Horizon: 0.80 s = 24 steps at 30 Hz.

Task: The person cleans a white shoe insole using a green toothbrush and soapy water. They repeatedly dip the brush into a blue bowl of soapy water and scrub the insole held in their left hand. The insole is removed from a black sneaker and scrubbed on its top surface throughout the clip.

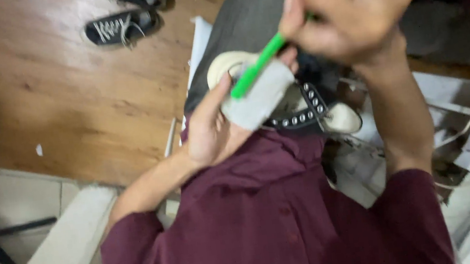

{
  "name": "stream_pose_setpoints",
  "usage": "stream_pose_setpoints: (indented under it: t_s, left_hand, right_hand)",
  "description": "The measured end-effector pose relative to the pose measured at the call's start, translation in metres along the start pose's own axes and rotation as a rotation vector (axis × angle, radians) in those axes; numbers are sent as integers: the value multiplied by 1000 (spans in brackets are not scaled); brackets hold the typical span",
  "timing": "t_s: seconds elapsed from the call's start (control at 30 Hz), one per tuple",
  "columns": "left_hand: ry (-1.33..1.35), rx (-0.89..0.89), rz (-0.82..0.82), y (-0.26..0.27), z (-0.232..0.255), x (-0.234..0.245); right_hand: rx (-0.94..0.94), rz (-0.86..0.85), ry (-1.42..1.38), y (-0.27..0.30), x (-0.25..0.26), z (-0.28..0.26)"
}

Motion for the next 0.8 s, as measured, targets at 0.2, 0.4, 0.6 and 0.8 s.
stream_pose_setpoints:
  t_s: [0.2,0.4,0.6,0.8]
  left_hand:
    - [-28,-25,56,4,-4,4]
    - [-228,-174,30,7,1,16]
    - [-290,-305,-3,8,5,12]
    - [-270,-239,69,8,6,3]
  right_hand:
    - [-85,-611,564,80,-62,18]
    - [29,78,-106,-12,9,-32]
    - [-111,-55,179,32,0,-20]
    - [-237,-15,255,35,1,8]
Point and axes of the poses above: each hand's wrist, its own y-axis away from the middle knuckle, its own x-axis out of the back of the hand, z = x × y, the point moved 5 cm from there along -y, towards the middle knuckle, and after that the axes turned 10 degrees about y, right-handed, at the moved point
